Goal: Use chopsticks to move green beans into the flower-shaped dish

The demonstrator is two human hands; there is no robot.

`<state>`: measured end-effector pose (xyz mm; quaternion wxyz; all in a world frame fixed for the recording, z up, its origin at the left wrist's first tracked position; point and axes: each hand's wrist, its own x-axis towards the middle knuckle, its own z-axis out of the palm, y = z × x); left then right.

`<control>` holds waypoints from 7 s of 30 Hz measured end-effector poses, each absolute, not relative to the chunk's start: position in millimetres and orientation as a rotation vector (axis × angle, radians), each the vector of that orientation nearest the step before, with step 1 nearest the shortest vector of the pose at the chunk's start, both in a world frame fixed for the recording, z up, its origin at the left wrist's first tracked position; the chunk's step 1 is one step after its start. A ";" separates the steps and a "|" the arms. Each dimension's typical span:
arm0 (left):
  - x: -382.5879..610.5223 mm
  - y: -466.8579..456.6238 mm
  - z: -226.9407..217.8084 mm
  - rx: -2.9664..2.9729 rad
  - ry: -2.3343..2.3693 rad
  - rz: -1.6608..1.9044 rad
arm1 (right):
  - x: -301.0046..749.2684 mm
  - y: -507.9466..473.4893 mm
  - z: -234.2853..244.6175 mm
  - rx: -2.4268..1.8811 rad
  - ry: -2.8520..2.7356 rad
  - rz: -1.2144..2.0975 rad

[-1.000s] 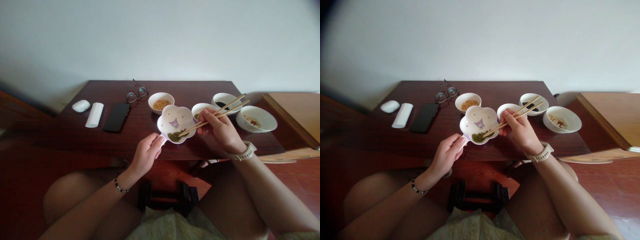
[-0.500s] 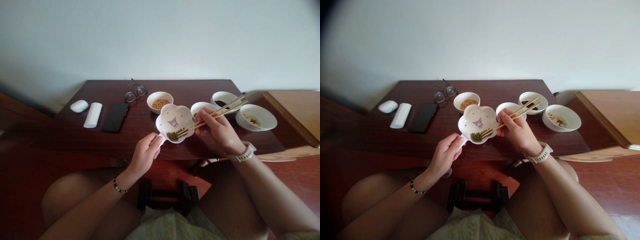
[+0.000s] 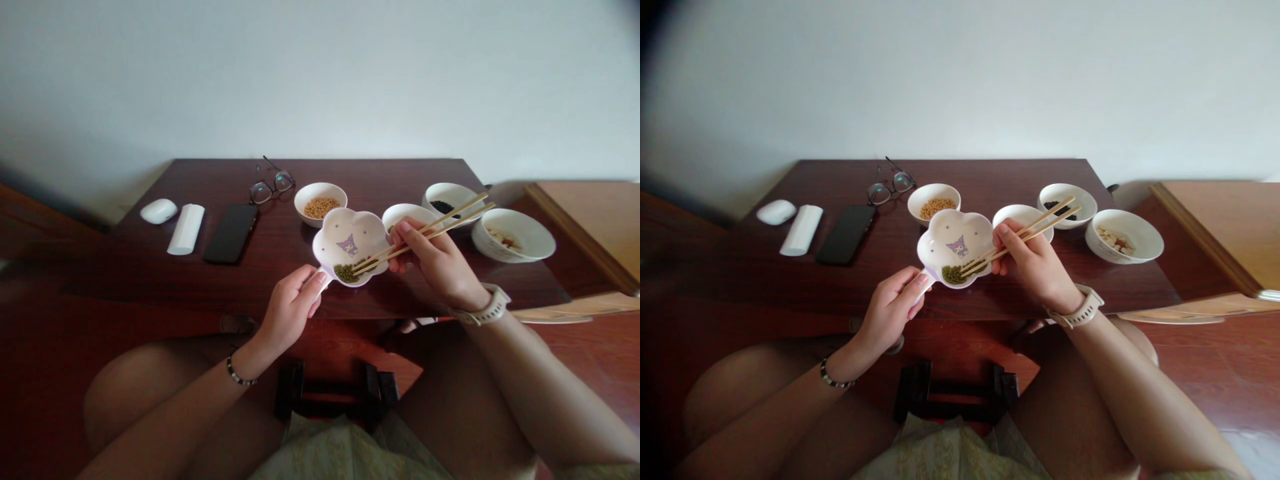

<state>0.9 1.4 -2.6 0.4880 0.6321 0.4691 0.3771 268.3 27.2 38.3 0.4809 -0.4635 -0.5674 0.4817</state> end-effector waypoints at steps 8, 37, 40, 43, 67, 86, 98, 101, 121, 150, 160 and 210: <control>1.9 1.1 -0.4 1.530 1.143 0.916 | 270.2 27.0 40.1 -1.125 -1.372 1.127; 2.1 1.0 1.4 1.520 1.134 0.917 | 267.4 26.4 40.3 -1.149 -1.343 1.170; 1.8 1.3 1.0 1.525 1.133 0.917 | 267.1 26.8 40.3 -1.141 -1.342 1.156; 1.6 1.5 0.9 1.525 1.133 0.921 | 267.9 26.8 40.6 -1.151 -1.339 1.143; 3.4 0.9 1.5 1.513 1.135 0.932 | 271.1 26.8 41.1 -1.155 -1.355 1.125; 1.7 0.9 -1.1 1.528 1.131 0.924 | 329.1 40.5 56.9 -0.979 -0.960 0.779; 2.6 1.4 0.7 1.538 1.137 0.936 | 302.2 24.5 46.5 -1.064 -1.129 1.101; 2.4 1.3 1.1 1.534 1.136 0.936 | 283.9 21.0 43.7 -1.080 -1.211 1.225; 1.5 1.0 -1.0 1.520 1.129 0.924 | 266.8 26.4 40.1 -1.110 -1.331 1.210; 2.2 1.1 0.1 1.532 1.150 0.912 | 260.2 27.5 31.6 -1.093 -1.358 1.252; 1.8 1.1 -0.3 1.526 1.143 0.917 | 261.6 26.8 32.7 -1.117 -1.331 1.207; 1.3 1.6 -3.7 1.510 1.119 0.925 | 259.3 25.3 32.9 -1.039 -1.349 1.250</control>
